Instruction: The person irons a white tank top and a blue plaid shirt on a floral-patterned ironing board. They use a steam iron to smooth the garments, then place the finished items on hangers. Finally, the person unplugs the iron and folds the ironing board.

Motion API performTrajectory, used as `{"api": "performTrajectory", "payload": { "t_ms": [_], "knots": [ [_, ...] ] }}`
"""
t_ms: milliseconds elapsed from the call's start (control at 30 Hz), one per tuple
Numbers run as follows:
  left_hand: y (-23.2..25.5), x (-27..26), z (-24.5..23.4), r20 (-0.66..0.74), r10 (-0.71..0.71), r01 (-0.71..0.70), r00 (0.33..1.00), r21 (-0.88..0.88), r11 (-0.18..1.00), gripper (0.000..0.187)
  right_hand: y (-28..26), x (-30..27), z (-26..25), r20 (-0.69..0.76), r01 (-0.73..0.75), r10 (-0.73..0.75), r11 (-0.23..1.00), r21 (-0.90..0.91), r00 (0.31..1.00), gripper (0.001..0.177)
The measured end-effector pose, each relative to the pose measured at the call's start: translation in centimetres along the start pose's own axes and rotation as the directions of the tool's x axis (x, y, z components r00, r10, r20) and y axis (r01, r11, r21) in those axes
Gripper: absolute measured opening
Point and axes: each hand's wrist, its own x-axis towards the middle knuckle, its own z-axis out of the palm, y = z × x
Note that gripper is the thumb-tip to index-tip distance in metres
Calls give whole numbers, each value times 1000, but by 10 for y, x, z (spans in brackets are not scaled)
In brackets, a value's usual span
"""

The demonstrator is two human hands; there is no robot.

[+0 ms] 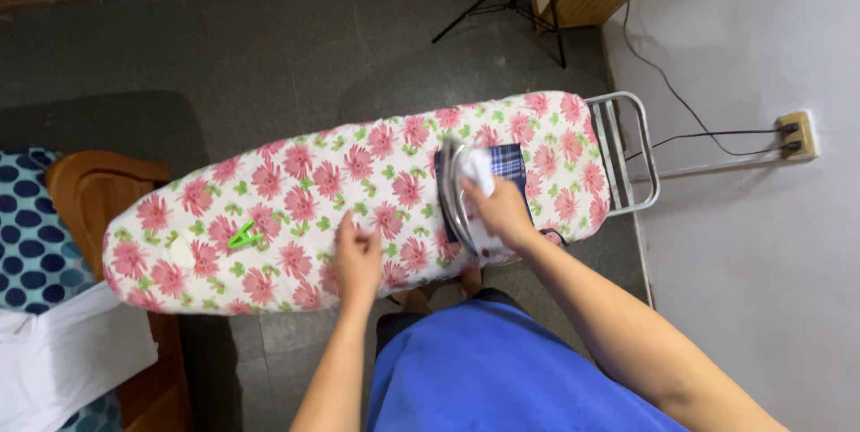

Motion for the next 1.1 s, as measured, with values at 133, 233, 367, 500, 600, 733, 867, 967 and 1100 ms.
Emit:
{"api": "performTrajectory", "payload": {
  "t_ms": [133,233,367,500,600,733,867,967,1100],
  "knots": [
    [-23,-4,-20,-54,30,-36,998,-119,992,64,-3,-1,13,-33,11,-14,998,-66,999,31],
    [-25,-5,-13,-78,86,-91,993,-67,994,59,-2,4,16,50,-24,26,998,-57,998,35],
    [-1,-4,12,-57,205,-206,977,-2,979,47,-1,-12,16,34,295,-306,874,-388,951,36],
    [42,-15,50,158,350,-355,923,4,935,40,4,-23,13,-192,78,-127,966,-248,973,36],
    [76,-18,62,328,474,-577,817,469,669,47,21,-13,-7,-275,57,-118,974,-221,954,37],
    [91,-21,65,334,398,-520,854,541,661,43,55,8,-49,-357,75,-173,959,-272,918,37],
    [89,-19,75,289,325,-429,900,463,776,38,78,23,-102,-411,-11,-81,976,-217,908,39],
    [83,-15,99,184,324,-364,928,266,893,37,87,12,-142,-439,174,-248,964,-202,864,37],
    [86,-9,129,8,200,-199,980,122,972,42,78,-8,-181,-454,-22,39,999,43,890,37]
  ]
}}
